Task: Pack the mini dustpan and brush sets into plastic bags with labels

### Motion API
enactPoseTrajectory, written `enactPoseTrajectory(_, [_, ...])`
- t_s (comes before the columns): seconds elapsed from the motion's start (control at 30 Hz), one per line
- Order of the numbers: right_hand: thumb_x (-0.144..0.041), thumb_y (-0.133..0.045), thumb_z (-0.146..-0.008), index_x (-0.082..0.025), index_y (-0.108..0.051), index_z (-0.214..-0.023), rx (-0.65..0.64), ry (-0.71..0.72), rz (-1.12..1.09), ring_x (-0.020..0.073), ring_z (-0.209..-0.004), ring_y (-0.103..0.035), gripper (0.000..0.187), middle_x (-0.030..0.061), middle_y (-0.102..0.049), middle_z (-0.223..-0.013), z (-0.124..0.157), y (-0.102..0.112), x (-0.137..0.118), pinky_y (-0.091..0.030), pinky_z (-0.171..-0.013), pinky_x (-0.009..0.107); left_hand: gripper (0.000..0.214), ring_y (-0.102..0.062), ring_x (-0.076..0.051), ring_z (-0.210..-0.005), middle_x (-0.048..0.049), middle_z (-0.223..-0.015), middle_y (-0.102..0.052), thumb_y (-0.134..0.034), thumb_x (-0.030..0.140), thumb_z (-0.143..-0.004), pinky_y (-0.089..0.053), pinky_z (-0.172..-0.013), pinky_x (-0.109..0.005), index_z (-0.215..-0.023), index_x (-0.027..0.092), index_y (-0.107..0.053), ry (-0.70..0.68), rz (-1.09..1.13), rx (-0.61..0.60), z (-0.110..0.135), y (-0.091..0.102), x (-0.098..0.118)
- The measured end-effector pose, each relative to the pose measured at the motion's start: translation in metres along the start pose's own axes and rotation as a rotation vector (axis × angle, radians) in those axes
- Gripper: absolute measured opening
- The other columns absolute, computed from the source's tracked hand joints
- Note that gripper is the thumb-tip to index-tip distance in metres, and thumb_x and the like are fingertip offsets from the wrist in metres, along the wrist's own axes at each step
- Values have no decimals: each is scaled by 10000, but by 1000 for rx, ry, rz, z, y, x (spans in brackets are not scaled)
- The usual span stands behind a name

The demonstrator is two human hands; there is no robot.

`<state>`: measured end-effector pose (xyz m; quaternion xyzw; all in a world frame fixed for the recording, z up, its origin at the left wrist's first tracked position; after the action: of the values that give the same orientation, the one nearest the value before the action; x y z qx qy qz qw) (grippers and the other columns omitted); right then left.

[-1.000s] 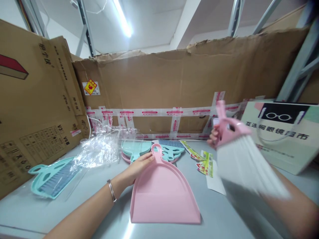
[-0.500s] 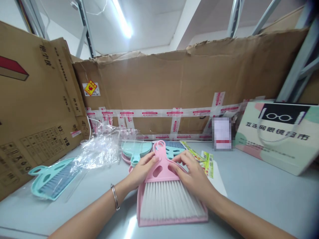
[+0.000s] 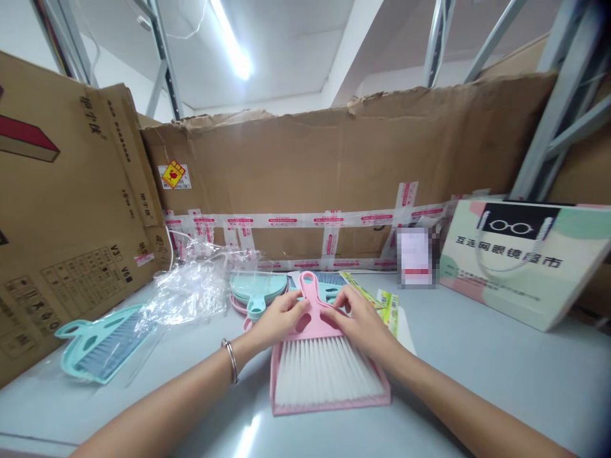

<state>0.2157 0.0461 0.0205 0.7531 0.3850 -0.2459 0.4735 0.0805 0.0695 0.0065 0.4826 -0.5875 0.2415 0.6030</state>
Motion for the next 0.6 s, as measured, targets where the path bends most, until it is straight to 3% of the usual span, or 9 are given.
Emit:
enactPoseTrajectory(0.07, [-344,-636,-677,-204,-510,-746,-61,-120,-123,171,-702,-549,201,4,-577,-727,-6,-2,14,-420,-646,308,306,-346,-69,-482,49,-559,-409,-481,456,-798,-245,-465,-208,-798,151,-508,1,-9,-9,-3,-2,0])
enactPoseTrajectory(0.17, [-421,-643,-682,-168,-602,-894,-284,-233,-368,177,-745,-599,333,34,-653,-775,-10,-15,25,-445,-695,313,307,-360,-73,-502,39,-603,-419,-472,454,-806,-252,-464,-206,-825,151,-516,-27,-33,-26,-6,-7,0])
enactPoseTrajectory(0.27, [-498,-642,-670,-148,-669,-879,-429,-267,-540,178,-737,-611,409,39,-678,-768,-9,-23,22,-450,-690,306,276,-369,-81,-535,31,-629,-433,-462,421,-821,-276,-483,-206,-818,154,-533,-80,-94,-33,-5,-12,3])
enactPoseTrajectory(0.4, [-499,-680,-624,-138,-693,-898,-447,-307,-642,165,-674,-603,454,31,-676,-708,-6,-25,14,-441,-647,292,263,-390,-94,-570,21,-653,-465,-454,386,-830,-311,-521,-211,-888,156,-567,-101,-139,-35,0,-14,7])
enactPoseTrajectory(0.6, [-502,-667,-622,-158,-713,-814,-342,-330,-521,170,-662,-591,397,29,-685,-720,-3,-23,14,-428,-634,294,267,-457,-125,-640,-11,-698,-532,-480,389,-808,-357,-589,-234,-829,147,-594,-91,-145,-22,4,-11,9])
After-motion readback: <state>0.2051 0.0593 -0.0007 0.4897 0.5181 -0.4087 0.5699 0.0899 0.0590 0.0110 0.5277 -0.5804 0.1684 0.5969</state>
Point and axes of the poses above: each hand's wrist, its own z-axis away from the middle knuckle, its own y-axis out of the back of the hand, x = y × z, the point moved 8 cm from there along -z, towards the middle knuckle
